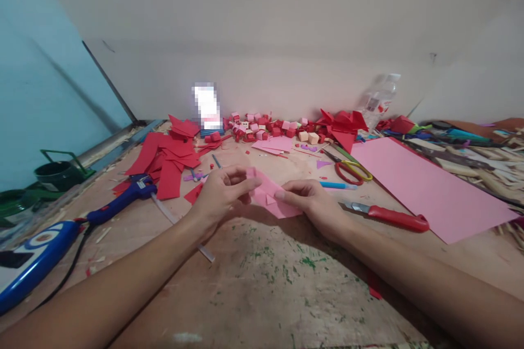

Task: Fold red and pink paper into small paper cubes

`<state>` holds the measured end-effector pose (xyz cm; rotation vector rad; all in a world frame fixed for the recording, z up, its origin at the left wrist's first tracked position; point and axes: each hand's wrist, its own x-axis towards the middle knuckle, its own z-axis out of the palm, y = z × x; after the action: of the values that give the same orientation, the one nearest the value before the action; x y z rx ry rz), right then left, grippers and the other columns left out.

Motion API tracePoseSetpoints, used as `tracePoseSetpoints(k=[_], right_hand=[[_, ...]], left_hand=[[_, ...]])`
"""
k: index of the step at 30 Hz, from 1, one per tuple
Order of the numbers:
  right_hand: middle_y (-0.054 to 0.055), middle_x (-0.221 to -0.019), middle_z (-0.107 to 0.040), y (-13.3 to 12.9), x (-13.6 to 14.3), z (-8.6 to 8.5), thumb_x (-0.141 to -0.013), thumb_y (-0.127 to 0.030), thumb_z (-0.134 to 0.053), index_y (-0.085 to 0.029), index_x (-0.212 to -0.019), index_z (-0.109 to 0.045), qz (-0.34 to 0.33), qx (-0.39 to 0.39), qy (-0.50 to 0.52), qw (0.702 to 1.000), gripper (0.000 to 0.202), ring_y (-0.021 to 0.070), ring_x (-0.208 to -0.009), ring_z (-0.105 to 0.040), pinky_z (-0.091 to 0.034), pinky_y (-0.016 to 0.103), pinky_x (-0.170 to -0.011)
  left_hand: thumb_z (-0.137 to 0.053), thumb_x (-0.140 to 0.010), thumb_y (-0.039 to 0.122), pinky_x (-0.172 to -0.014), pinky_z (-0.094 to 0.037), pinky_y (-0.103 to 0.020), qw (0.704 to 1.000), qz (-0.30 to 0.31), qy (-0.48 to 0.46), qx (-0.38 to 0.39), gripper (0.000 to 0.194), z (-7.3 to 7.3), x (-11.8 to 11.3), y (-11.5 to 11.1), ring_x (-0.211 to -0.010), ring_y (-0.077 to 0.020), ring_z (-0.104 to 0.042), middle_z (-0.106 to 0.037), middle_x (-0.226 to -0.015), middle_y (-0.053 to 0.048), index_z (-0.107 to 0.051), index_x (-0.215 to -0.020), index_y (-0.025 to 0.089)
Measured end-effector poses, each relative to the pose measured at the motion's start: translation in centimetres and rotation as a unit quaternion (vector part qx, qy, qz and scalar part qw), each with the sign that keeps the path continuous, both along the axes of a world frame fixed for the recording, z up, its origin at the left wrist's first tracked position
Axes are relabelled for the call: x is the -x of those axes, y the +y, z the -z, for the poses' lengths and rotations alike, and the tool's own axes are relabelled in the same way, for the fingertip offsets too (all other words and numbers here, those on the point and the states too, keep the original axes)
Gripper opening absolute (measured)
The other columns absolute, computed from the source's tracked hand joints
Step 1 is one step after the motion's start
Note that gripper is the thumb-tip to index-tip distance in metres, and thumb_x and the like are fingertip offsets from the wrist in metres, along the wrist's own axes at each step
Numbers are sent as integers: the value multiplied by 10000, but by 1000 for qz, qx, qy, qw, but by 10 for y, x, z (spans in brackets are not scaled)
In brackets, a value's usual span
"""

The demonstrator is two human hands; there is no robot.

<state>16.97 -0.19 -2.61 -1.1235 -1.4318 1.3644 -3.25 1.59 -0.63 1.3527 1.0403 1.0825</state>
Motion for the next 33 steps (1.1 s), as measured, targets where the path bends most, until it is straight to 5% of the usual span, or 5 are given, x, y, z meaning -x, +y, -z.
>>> tracePoseSetpoints(k=[6, 11, 18, 24, 33], right_hand=[[39, -813, -732, 1, 1, 5, -776, -426, -798, -171, -923, -755, 18, -7, 65, 998, 298, 160, -701, -613, -448, 282, -660], [63, -1064, -749, -4, 7, 4, -719, -341, -842, -248, -1247, -627, 21, -52, 32, 998, 578, 212, -890, -689, -527, 329, -742], [48, -986, -766, -4, 7, 2, -803, -264, -675, -211, -1027, -765, -8, -53, 13, 998, 247, 210, -872, -674, -503, 324, -777], [19, -777, -727, -2, 5, 2, -719, -193, -706, -177, -965, -777, -35, 5, 76, 996, 257, 154, -671, -591, -437, 272, -643], [67, -852, -726, -2, 3, 3, -749, -330, -811, -147, -866, -783, 9, 16, 63, 998, 219, 194, -754, -593, -431, 315, -707]], left_hand=[[-762, -750, 400, -542, -446, -233, 996, 65, 52, 36, 267, 9, -2, -4, -582, -138, -594, -675, -670, -33, -716, -802, 142], [-699, -750, 323, -646, -499, -275, 994, 84, 66, -14, 200, 8, -5, -6, -735, -196, -671, -729, -836, -58, -718, -850, 150], [-676, -715, 246, -540, -426, -220, 997, 52, 42, -24, 110, 11, -3, -4, -594, -132, -587, -647, -688, 11, -600, -750, 174], [-664, -749, 224, -571, -428, -222, 996, 5, 55, -63, 79, 10, 1, -2, -639, -134, -587, -652, -717, 9, -618, -789, 173], [-671, -852, 341, -682, -465, -276, 987, 81, 121, -73, 286, 8, 1, -3, -798, -183, -634, -701, -890, -39, -708, -1078, 169]])
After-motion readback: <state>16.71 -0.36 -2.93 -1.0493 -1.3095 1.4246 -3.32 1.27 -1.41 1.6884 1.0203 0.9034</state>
